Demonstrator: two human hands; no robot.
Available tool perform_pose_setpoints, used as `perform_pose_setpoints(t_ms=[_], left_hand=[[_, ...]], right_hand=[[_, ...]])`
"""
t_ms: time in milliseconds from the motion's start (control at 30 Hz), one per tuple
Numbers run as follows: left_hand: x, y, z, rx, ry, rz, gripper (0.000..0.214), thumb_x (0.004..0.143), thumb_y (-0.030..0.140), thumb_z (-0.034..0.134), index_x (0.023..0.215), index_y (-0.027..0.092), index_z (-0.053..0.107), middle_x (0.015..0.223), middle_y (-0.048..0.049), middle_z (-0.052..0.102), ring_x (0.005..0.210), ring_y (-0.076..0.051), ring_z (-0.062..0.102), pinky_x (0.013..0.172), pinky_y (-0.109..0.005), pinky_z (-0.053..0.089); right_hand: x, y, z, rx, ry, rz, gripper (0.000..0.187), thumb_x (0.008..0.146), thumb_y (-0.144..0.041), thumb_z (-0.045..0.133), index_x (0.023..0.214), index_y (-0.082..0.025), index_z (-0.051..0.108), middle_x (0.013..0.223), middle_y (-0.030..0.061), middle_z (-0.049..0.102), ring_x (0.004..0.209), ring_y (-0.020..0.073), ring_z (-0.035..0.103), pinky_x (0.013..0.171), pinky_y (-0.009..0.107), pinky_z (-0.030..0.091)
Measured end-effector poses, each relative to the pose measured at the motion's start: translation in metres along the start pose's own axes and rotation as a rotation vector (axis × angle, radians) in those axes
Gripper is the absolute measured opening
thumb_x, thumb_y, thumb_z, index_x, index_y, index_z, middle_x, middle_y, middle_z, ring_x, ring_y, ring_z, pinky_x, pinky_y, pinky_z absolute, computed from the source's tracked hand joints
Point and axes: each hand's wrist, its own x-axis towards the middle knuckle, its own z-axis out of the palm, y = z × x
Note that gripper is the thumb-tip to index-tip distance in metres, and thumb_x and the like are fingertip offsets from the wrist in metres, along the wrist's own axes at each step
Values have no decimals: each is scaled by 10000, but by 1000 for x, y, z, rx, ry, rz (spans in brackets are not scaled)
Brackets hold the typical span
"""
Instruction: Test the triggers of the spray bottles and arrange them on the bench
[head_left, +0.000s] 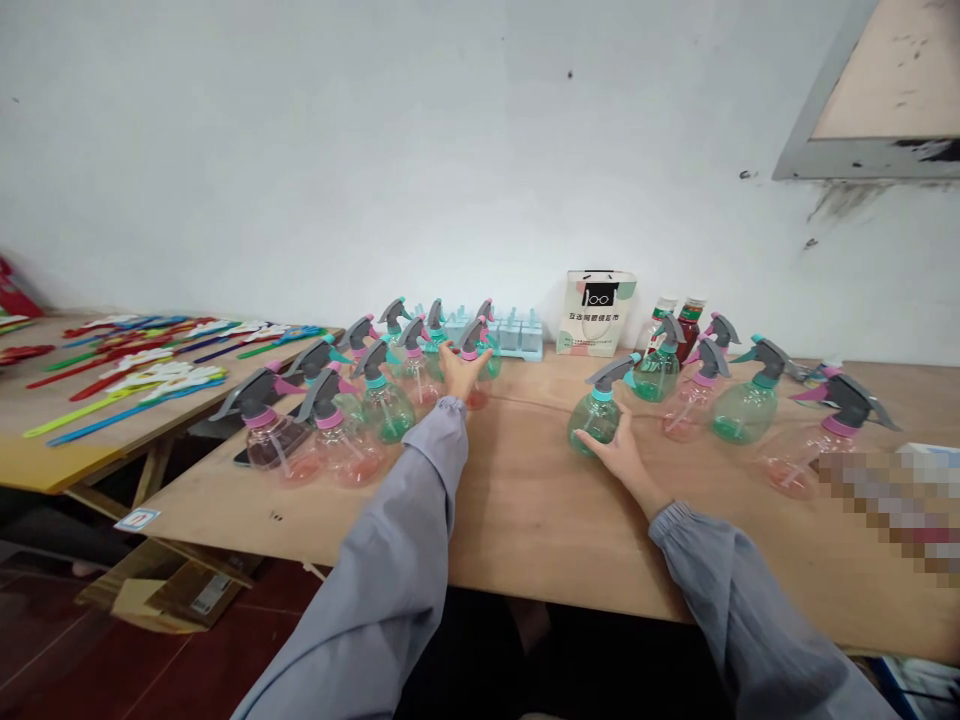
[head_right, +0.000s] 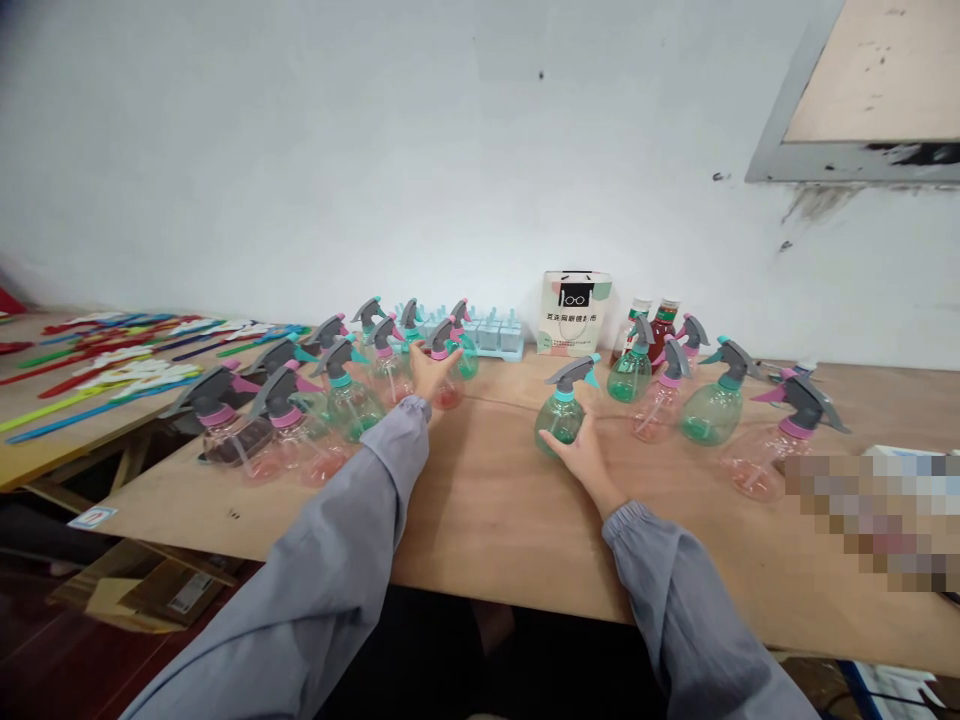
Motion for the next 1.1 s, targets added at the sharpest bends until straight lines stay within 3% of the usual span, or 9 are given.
perform_pose_setpoints(t_ms=[100,200,300,467,533,833,900,1000,1100], left_hand=[[-16,5,-1,247,313,169,844,573,318,899,1254,171,422,1338,-137,453,1272,-258,455,1112,-401,330],[-35,10,-8,314,380,339,881,645,358,854,1355,199,358,1393,-149,394,1298,-265,444,1119,-415,341],[-45,8,-14,345,306,335,856,702,341,798,1399,205,320,1414,-153,388,1337,-270,414,1143,-419,319],[-45,-8,-14,428,-41,71,897,675,162,735,1440,210,270,1463,-163,415,1412,-291,378,1176,-454,258],[-46,-13,-14,500,-108,14,881,677,143,717,1436,233,278,1470,-159,441,1404,-309,403,1169,-512,242],[-56,-12,-9,709,80,-16,958,692,386,807,1444,205,242,1419,-199,464,1384,-384,392,1106,-619,249],[-57,-9,-9,683,154,14,939,695,430,806,1427,193,266,1437,-217,416,1398,-389,364,1107,-622,249],[-64,-1,-10,514,185,241,770,789,493,706,1383,176,332,1458,-225,354,1419,-351,332,1148,-580,234],[-82,13,-5,283,-161,445,702,822,562,637,1357,176,395,1427,-204,389,1397,-325,369,1167,-524,271]], right_hand=[[-1,0,0,-10,-4,9,935,634,-616,788,1327,-182,335,1341,220,547,1233,345,579,1074,564,439],[-1,2,1,-3,4,0,937,632,-622,790,1332,-190,340,1346,211,545,1232,343,577,1069,565,443],[-1,2,3,6,12,2,950,624,-626,794,1335,-189,341,1327,212,557,1212,345,588,1051,562,457],[-1,1,5,13,-1,-11,940,618,-636,792,1313,-188,347,1286,206,580,1178,337,607,1035,551,470],[-1,2,5,16,-2,-10,939,620,-649,785,1310,-187,345,1283,203,580,1171,330,610,1035,549,472],[-4,-4,6,25,-29,-15,940,627,-659,780,1321,-194,349,1275,195,600,1190,340,609,1029,543,483],[-5,-5,7,24,-63,1,928,630,-648,782,1318,-197,354,1268,190,610,1188,344,613,1030,550,481],[-7,-9,7,43,-118,33,930,627,-621,795,1325,-201,344,1295,188,595,1215,342,598,1055,553,462],[-13,-16,10,109,-228,28,907,637,-592,806,1323,-218,345,1331,175,571,1250,320,577,1089,532,442]])
